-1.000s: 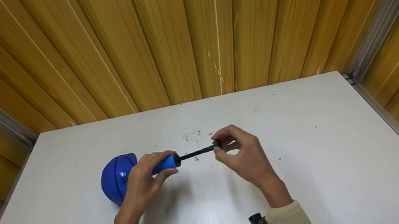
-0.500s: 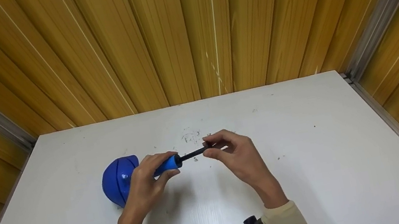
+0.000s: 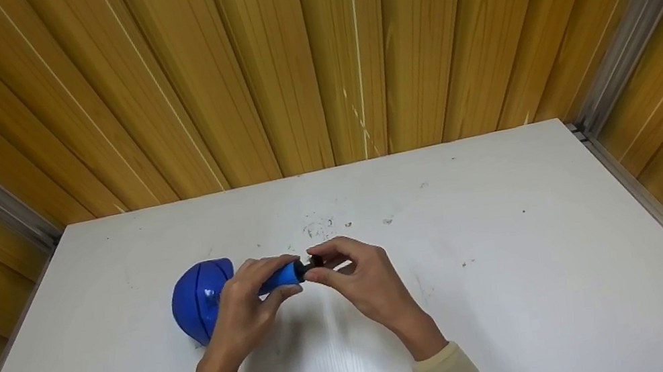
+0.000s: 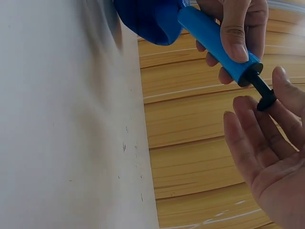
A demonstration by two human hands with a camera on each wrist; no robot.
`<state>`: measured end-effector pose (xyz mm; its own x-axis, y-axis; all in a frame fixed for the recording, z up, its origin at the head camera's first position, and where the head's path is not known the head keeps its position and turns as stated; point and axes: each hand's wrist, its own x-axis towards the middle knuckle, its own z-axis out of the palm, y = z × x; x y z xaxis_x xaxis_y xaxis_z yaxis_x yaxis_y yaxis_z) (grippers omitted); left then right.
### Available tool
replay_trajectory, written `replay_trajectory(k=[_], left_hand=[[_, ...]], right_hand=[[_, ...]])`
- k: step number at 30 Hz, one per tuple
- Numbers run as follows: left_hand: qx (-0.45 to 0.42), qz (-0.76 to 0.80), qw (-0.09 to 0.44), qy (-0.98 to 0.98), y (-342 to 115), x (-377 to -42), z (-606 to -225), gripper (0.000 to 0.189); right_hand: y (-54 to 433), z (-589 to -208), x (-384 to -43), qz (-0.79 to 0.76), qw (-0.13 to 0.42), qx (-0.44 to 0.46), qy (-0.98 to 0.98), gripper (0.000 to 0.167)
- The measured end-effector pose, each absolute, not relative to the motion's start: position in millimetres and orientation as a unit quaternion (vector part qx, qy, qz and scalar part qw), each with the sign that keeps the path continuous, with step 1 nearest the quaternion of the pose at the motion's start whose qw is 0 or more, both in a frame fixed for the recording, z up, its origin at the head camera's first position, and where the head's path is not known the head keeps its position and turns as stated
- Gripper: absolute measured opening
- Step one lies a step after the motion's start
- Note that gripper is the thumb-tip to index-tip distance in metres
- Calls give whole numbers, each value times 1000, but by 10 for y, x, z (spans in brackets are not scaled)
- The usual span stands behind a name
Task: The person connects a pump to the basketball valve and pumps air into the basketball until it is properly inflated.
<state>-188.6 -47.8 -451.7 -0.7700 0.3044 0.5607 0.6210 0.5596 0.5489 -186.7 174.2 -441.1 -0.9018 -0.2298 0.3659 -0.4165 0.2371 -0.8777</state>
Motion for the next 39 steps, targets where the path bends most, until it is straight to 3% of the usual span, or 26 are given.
replay_trajectory(k=[6,11,16,31,39], left_hand=[[-265,-383,194,-863,-505,-1904,-4509,37],[-260,-380,201,-864,-518,-1913,-4504,36],[-256,-382,205,-864,-513,-1905,-4496,37],[-271,-391,210,-854,-456,-1867,-4488,36],[-272,-394,184,-858,-494,-1894,-4483,38]], right_hand=[[1917,-4374,-1897,545,129,256,-788,31],[2218,-4254,-1880,560,155,220,-784,33],[2404,-4173,-1847,586,143,178,-778,31],[1747,-4408,-1881,609,91,184,-766,25],[1862,-4330,-1867,558,106,227,-791,26]])
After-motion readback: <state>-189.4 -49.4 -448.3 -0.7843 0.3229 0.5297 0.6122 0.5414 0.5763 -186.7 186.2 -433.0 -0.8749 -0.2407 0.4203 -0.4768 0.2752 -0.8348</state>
